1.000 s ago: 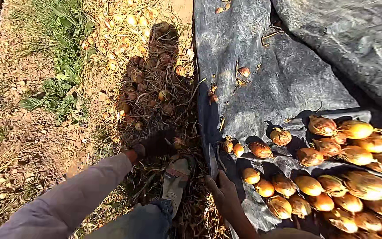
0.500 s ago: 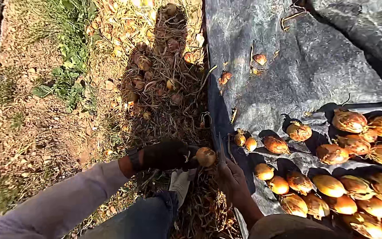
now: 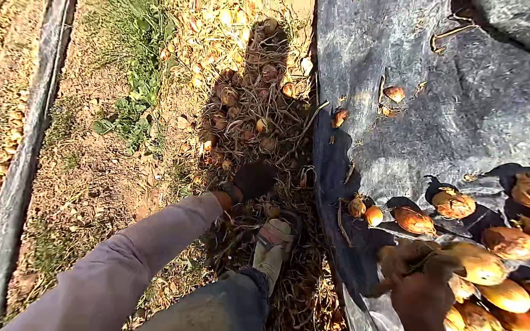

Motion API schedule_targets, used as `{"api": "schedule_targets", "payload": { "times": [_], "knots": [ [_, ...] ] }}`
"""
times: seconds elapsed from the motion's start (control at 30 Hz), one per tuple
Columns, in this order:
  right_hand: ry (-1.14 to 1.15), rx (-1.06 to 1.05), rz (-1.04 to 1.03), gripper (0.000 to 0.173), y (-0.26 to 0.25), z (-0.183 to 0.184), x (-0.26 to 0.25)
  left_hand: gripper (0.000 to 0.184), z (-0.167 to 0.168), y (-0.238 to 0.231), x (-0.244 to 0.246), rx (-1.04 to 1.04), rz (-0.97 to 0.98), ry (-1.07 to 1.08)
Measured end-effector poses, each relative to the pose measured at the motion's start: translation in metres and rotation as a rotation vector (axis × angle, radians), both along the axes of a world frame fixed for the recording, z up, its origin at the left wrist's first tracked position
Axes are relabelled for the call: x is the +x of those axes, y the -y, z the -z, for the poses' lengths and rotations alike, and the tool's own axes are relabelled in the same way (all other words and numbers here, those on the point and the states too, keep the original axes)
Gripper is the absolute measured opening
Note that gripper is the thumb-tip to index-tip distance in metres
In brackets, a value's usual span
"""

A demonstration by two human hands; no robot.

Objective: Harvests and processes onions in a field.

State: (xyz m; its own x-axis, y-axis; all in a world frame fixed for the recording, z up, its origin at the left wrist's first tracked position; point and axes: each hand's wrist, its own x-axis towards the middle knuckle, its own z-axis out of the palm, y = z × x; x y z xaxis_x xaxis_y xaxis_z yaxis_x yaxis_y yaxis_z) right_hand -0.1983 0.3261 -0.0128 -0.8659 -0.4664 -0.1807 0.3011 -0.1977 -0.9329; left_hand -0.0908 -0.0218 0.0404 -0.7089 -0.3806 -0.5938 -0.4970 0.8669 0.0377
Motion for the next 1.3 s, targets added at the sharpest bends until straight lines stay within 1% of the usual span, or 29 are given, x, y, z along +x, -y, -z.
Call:
{"api": "schedule_targets", "payload": {
  "times": [0.03,0.1,0.13,0.2,0.23,0.27,0.33,0.37,0.43,0.53,0.57,0.6,0.63,0.67,0.73,0.77,0.8,0.87,0.9,0.93,1.0,1.03,1.07,1.1,1.13,1.17,1.23,1.27,1.3],
  "knots": [
    [-0.003,-0.006,0.081,0.061,-0.013,0.003,-0.019,0.025,0.017,0.037,0.006,-0.094,-0.091,0.014],
    [-0.004,0.043,0.174,0.070,-0.039,0.002,-0.044,0.038,0.045,0.105,0.031,-0.218,-0.251,0.073],
    [-0.016,0.067,0.178,0.070,-0.049,0.002,-0.049,0.047,0.056,0.131,0.046,-0.242,-0.318,0.124],
    [-0.045,0.090,0.133,0.067,-0.061,0.003,-0.044,0.068,0.074,0.163,0.068,-0.180,-0.390,0.256],
    [-0.040,0.099,0.085,0.064,-0.066,0.003,-0.037,0.081,0.081,0.166,0.075,-0.145,-0.403,0.327],
    [-0.007,0.105,0.054,0.062,-0.071,0.005,-0.029,0.089,0.086,0.163,0.079,-0.137,-0.391,0.375],
    [0.106,0.128,0.056,0.056,-0.074,0.009,-0.016,0.087,0.089,0.148,0.077,-0.075,-0.365,0.357],
    [0.139,0.138,0.061,0.054,-0.073,0.009,-0.011,0.087,0.097,0.143,0.078,-0.025,-0.360,0.333],
    [0.152,0.154,0.068,0.052,-0.068,0.011,-0.003,0.082,0.112,0.134,0.084,0.002,-0.378,0.322],
    [0.178,0.159,0.023,0.043,-0.055,0.009,0.001,0.068,0.103,0.114,0.073,-0.043,-0.364,0.391],
    [0.197,0.181,0.009,0.038,-0.049,0.007,0.002,0.062,0.097,0.106,0.071,-0.048,-0.344,0.344],
    [0.215,0.225,-0.022,0.032,-0.043,0.006,0.005,0.057,0.091,0.097,0.074,-0.037,-0.292,0.234],
    [0.223,0.291,-0.084,0.027,-0.039,0.005,0.011,0.057,0.087,0.085,0.083,-0.008,-0.208,0.067],
    [0.213,0.370,-0.171,0.029,-0.034,0.005,0.016,0.058,0.082,0.068,0.089,0.036,-0.111,-0.108],
    [0.132,0.521,-0.391,0.053,-0.021,0.010,0.023,0.055,0.036,0.014,0.051,0.186,-0.120,-0.126],
    [0.076,0.581,-0.485,0.063,-0.012,0.011,0.027,0.055,0.014,-0.015,0.034,0.252,-0.151,-0.092],
    [0.025,0.625,-0.560,0.069,-0.001,0.008,0.031,0.058,-0.003,-0.040,0.022,0.309,-0.170,-0.055],
    [-0.016,0.654,-0.653,0.074,0.019,-0.003,0.036,0.063,-0.026,-0.082,0.008,0.434,-0.136,-0.010],
    [-0.024,0.644,-0.672,0.074,0.027,-0.008,0.037,0.066,-0.029,-0.096,0.008,0.483,-0.084,-0.014],
    [-0.041,0.623,-0.684,0.073,0.032,-0.010,0.038,0.068,-0.026,-0.106,0.013,0.522,-0.010,-0.076],
    [-0.116,0.527,-0.704,0.070,0.039,-0.007,0.042,0.062,-0.001,-0.115,0.033,0.558,0.170,-0.338],
    [-0.155,0.456,-0.717,0.066,0.042,-0.003,0.044,0.058,0.004,-0.115,0.039,0.560,0.203,-0.414],
    [-0.162,0.379,-0.729,0.060,0.046,-0.001,0.047,0.057,-0.003,-0.114,0.042,0.557,0.194,-0.390],
    [-0.136,0.304,-0.740,0.056,0.048,0.000,0.050,0.057,-0.019,-0.111,0.041,0.552,0.146,-0.284],
    [-0.082,0.240,-0.755,0.053,0.049,-0.001,0.052,0.058,-0.042,-0.108,0.035,0.570,0.046,-0.120],
    [-0.029,0.185,-0.764,0.051,0.050,-0.002,0.053,0.055,-0.055,-0.103,0.033,0.607,-0.050,-0.009],
    [0.043,0.110,-0.745,0.050,0.050,-0.002,0.056,0.036,-0.067,-0.089,0.041,0.714,-0.178,0.083],
    [0.081,0.083,-0.716,0.050,0.051,-0.001,0.058,0.030,-0.070,-0.084,0.047,0.759,-0.229,0.109],
    [0.112,0.071,-0.690,0.049,0.051,0.000,0.060,0.035,-0.074,-0.081,0.051,0.776,-0.247,0.140]
  ]
}}
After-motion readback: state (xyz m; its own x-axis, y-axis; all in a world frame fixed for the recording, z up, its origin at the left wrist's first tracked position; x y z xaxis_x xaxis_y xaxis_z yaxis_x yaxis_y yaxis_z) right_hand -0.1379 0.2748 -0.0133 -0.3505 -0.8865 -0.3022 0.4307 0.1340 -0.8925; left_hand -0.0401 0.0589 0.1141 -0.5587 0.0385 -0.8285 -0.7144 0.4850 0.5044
